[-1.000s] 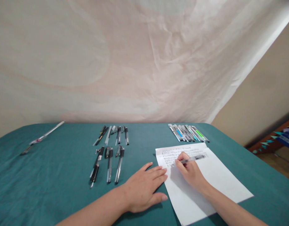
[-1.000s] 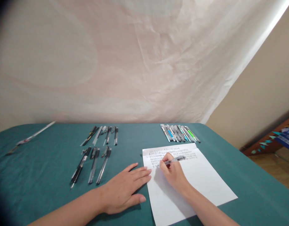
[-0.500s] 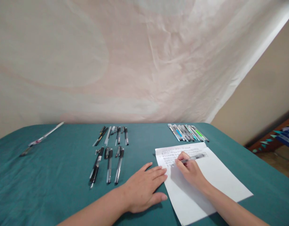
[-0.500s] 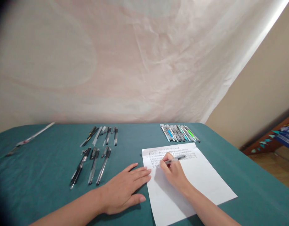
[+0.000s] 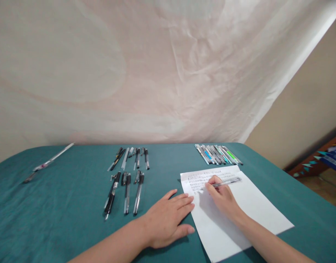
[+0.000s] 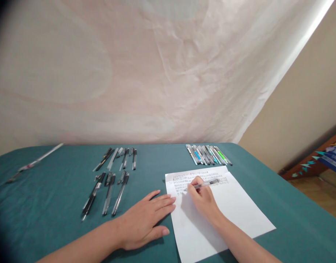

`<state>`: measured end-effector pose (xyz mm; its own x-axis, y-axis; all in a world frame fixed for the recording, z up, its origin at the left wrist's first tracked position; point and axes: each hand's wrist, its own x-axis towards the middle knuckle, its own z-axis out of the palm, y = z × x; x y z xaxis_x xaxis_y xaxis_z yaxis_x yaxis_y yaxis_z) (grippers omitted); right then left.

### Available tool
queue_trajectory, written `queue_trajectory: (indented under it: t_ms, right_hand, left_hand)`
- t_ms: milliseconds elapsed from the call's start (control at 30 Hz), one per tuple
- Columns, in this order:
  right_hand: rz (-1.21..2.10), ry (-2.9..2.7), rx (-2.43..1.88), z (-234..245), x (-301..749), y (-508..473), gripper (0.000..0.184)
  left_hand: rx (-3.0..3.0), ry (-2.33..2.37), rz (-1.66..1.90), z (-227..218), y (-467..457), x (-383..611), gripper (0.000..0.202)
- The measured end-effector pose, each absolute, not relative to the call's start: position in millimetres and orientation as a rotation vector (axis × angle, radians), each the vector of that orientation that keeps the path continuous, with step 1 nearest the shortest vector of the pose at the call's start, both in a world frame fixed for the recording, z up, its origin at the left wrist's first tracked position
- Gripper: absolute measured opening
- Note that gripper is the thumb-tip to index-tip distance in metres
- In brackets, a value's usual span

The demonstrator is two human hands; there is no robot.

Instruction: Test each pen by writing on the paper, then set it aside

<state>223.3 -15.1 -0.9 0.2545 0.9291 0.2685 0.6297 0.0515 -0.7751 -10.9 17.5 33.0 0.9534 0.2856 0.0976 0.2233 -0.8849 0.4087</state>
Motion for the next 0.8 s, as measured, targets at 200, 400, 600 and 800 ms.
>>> queue_trajectory:
  t_ms: [200, 400, 600, 800]
  right_hand:
    - [0.542, -1.318, -1.633, 1, 222, -16, 0.022]
    - [0.224, -1.729, -1.51, 3, 215, -20, 0.023]
    - [-0.358, -2.257, -1.396, 9, 199, -24, 0.021]
    - [-0.626, -2.306, -1.501, 12, 187, -24, 0.028]
  left_hand:
    - [2.712, 0.367, 0.218, 34, 17, -12, 0.052]
    - [2.695, 0.355, 0.306, 37, 16, -12, 0.043]
    - [2.725, 0.216, 0.402, 37, 11, -7, 0.045]
    - [2.725, 0.143, 0.37, 38, 5, -5, 0.053]
